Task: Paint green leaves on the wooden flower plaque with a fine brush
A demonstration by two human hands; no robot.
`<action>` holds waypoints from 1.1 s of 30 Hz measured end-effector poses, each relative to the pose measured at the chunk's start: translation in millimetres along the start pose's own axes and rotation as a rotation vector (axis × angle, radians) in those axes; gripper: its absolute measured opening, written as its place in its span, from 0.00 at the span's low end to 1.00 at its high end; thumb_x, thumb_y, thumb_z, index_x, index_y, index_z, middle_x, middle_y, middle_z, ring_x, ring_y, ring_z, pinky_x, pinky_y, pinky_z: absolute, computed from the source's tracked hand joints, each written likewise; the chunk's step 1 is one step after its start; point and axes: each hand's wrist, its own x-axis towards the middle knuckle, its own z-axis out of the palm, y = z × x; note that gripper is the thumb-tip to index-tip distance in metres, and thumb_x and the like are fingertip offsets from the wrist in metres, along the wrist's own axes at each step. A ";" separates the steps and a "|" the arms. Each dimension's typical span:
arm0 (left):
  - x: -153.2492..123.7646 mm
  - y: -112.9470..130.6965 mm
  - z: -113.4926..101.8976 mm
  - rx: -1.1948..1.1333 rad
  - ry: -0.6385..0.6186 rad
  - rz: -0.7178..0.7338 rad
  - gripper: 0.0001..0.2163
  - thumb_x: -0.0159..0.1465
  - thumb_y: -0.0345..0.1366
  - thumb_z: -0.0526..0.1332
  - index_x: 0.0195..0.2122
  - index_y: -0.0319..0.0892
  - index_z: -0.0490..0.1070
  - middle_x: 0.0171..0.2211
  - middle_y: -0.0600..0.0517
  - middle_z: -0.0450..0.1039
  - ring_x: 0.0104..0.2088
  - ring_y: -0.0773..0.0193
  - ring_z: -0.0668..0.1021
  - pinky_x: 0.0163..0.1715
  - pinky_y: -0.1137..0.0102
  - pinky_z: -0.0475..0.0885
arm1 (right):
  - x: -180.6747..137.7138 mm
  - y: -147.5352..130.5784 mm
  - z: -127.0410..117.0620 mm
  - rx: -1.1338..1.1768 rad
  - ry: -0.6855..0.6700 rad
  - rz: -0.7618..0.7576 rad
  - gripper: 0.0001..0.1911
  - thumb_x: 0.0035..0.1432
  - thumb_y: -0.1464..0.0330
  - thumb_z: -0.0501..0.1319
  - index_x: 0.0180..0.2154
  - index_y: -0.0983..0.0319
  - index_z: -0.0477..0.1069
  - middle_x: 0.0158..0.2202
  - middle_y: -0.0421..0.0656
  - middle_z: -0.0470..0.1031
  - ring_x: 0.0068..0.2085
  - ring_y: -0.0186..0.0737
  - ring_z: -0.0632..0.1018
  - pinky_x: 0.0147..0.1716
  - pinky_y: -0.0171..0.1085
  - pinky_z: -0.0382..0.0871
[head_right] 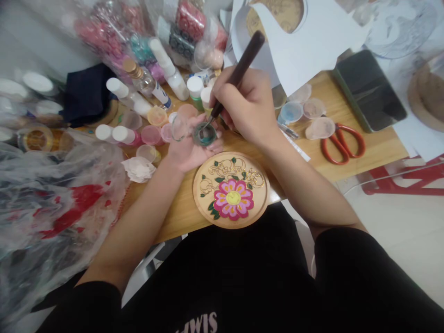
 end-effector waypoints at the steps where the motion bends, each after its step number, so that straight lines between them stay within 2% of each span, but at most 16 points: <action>1: -0.1 0.0 0.5 0.002 0.004 -0.008 0.16 0.73 0.37 0.50 0.29 0.40 0.68 0.22 0.52 0.69 0.19 0.70 0.65 0.19 0.73 0.60 | 0.1 0.1 -0.3 0.005 -0.003 -0.008 0.11 0.50 0.75 0.58 0.19 0.58 0.71 0.11 0.35 0.63 0.13 0.30 0.63 0.12 0.35 0.51; 4: -0.8 -0.6 2.6 -0.004 -0.036 -0.005 0.20 0.74 0.35 0.48 0.24 0.40 0.65 0.21 0.52 0.68 0.18 0.71 0.65 0.18 0.74 0.58 | 0.5 -0.5 -1.0 0.013 0.003 -0.012 0.12 0.49 0.75 0.58 0.18 0.58 0.72 0.10 0.34 0.64 0.13 0.29 0.63 0.13 0.34 0.52; 8: -2.3 -1.4 5.4 -0.011 -0.034 0.027 0.21 0.74 0.34 0.48 0.22 0.40 0.63 0.21 0.53 0.66 0.21 0.70 0.70 0.17 0.75 0.56 | 0.6 -1.8 -1.1 0.012 -0.008 0.009 0.12 0.49 0.75 0.59 0.17 0.59 0.72 0.10 0.35 0.64 0.12 0.28 0.62 0.12 0.34 0.50; 13: -1.9 -1.5 4.6 -0.031 -0.041 0.047 0.20 0.74 0.34 0.49 0.23 0.40 0.63 0.21 0.53 0.67 0.20 0.70 0.69 0.16 0.75 0.57 | 0.0 -4.2 0.6 0.014 -0.010 0.014 0.14 0.52 0.76 0.60 0.17 0.61 0.73 0.09 0.35 0.64 0.12 0.27 0.62 0.12 0.32 0.50; 18: 1.9 -2.5 -1.1 -0.002 -0.024 0.075 0.14 0.72 0.33 0.52 0.27 0.41 0.66 0.21 0.54 0.68 0.20 0.70 0.70 0.17 0.75 0.59 | 0.2 -7.9 0.3 0.008 -0.042 0.072 0.16 0.54 0.80 0.57 0.18 0.63 0.71 0.09 0.32 0.62 0.11 0.25 0.63 0.13 0.28 0.51; 23: 3.4 -2.9 -3.4 0.012 -0.008 0.071 0.13 0.72 0.36 0.52 0.31 0.41 0.69 0.22 0.54 0.68 0.21 0.69 0.71 0.19 0.75 0.60 | -0.1 -9.9 -2.9 -0.016 -0.111 0.078 0.15 0.51 0.81 0.56 0.19 0.62 0.73 0.10 0.33 0.65 0.13 0.26 0.66 0.12 0.28 0.55; 26: 2.4 -1.9 -1.4 0.011 0.000 0.057 0.15 0.72 0.35 0.50 0.29 0.40 0.68 0.23 0.53 0.69 0.21 0.69 0.70 0.18 0.74 0.60 | -0.3 -11.3 -4.6 0.005 -0.158 0.068 0.13 0.50 0.80 0.56 0.20 0.62 0.73 0.14 0.33 0.71 0.15 0.24 0.67 0.14 0.27 0.58; 29: 1.2 -0.9 0.6 -0.013 -0.027 0.046 0.18 0.73 0.33 0.47 0.26 0.40 0.67 0.23 0.52 0.69 0.21 0.70 0.70 0.17 0.75 0.60 | 0.0 -12.5 -7.0 -0.011 -0.218 0.075 0.10 0.52 0.77 0.60 0.21 0.62 0.74 0.21 0.36 0.76 0.20 0.26 0.72 0.19 0.29 0.66; 33: 1.8 -1.2 -1.5 -0.027 -0.035 0.036 0.20 0.74 0.32 0.46 0.24 0.40 0.66 0.21 0.52 0.69 0.21 0.69 0.72 0.17 0.76 0.62 | -0.5 -12.5 -12.1 -0.082 -0.329 0.017 0.06 0.52 0.72 0.63 0.23 0.61 0.74 0.25 0.40 0.77 0.29 0.33 0.77 0.27 0.34 0.73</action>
